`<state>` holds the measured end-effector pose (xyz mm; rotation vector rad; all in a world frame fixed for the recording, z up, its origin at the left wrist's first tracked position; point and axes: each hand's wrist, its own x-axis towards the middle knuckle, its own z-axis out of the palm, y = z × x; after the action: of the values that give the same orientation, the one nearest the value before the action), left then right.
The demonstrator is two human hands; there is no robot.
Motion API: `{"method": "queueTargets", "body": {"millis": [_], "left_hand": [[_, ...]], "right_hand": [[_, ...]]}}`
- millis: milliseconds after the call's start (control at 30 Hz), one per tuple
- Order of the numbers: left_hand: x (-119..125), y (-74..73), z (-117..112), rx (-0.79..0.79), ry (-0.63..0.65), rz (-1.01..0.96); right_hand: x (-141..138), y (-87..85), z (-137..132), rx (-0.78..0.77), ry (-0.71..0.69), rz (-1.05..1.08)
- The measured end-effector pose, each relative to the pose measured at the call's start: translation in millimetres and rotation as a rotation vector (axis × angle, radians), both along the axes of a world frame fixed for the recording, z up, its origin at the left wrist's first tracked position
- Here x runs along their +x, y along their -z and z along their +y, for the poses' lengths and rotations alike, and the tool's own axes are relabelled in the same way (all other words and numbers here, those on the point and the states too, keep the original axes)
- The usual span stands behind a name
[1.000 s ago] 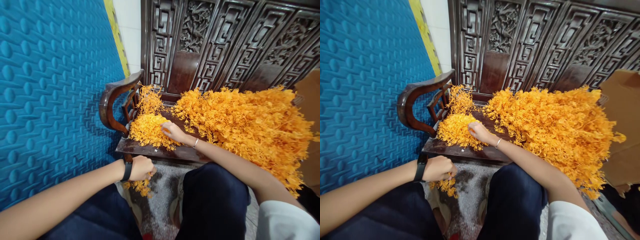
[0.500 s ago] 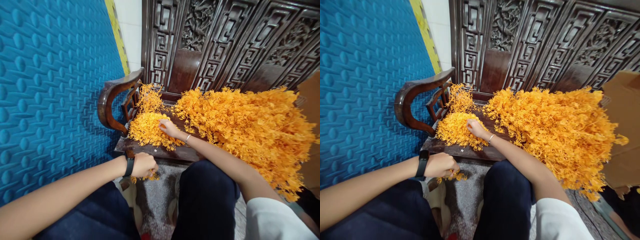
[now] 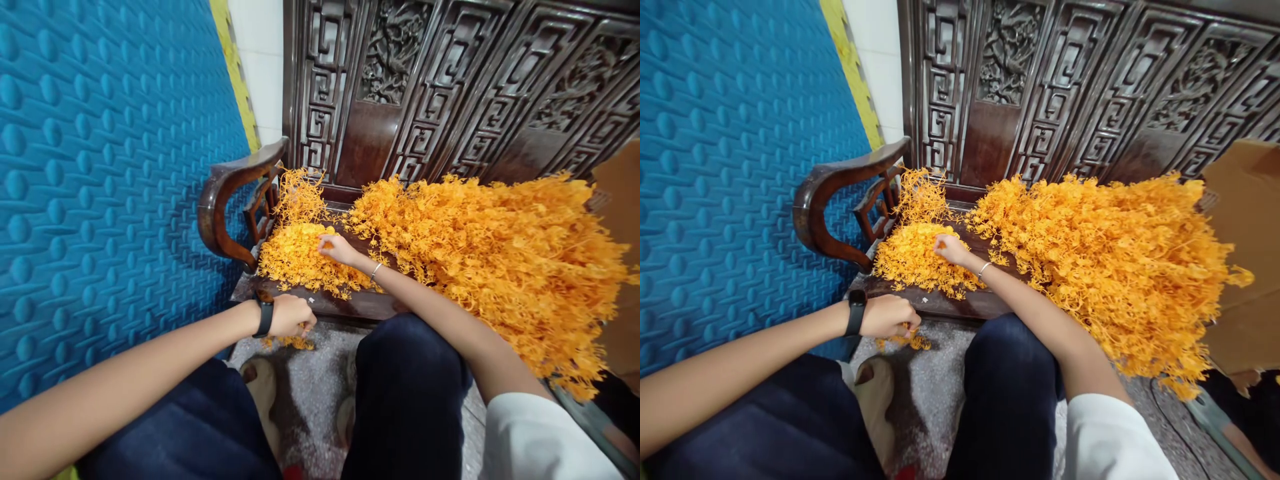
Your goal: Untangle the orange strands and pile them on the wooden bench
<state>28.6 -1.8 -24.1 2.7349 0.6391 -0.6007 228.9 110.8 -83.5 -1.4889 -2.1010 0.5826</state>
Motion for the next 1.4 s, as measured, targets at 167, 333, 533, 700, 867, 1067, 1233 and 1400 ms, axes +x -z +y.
{"method": "queueTargets", "body": {"millis": [167, 333, 533, 700, 867, 1067, 1233, 1400], "left_hand": [[-9, 5.8, 9, -0.058, -0.081, -0.022], [-20, 1.6, 16, -0.131, -0.097, -0.173], [-37, -14.0, 22, -0.237, -0.09, -0.353], [-44, -18.6, 22, -0.234, -0.166, -0.446], [-50, -23.4, 19, -0.31, -0.272, -0.615], [-58, -30.4, 18, -0.415, -0.474, -0.763], [-61, -26.8, 21, -0.538, -0.501, -0.831], [-66, -22.2, 23, -0.677, -0.555, -0.923]], "right_hand": [[14, -4.9, -10, 0.107, -0.023, 0.176], [20, -5.2, -14, 0.177, 0.103, 0.343], [20, -2.9, -14, 0.083, 0.253, 0.477], [22, -4.8, -9, 0.005, 0.344, 0.618], [25, -8.5, -11, 0.05, 0.291, 0.429], [21, -11.3, -19, 0.099, 0.274, 0.31], [19, -13.2, -21, 0.015, 0.312, 0.343], [6, -27.1, -31, 0.003, 0.363, 0.38]]}}
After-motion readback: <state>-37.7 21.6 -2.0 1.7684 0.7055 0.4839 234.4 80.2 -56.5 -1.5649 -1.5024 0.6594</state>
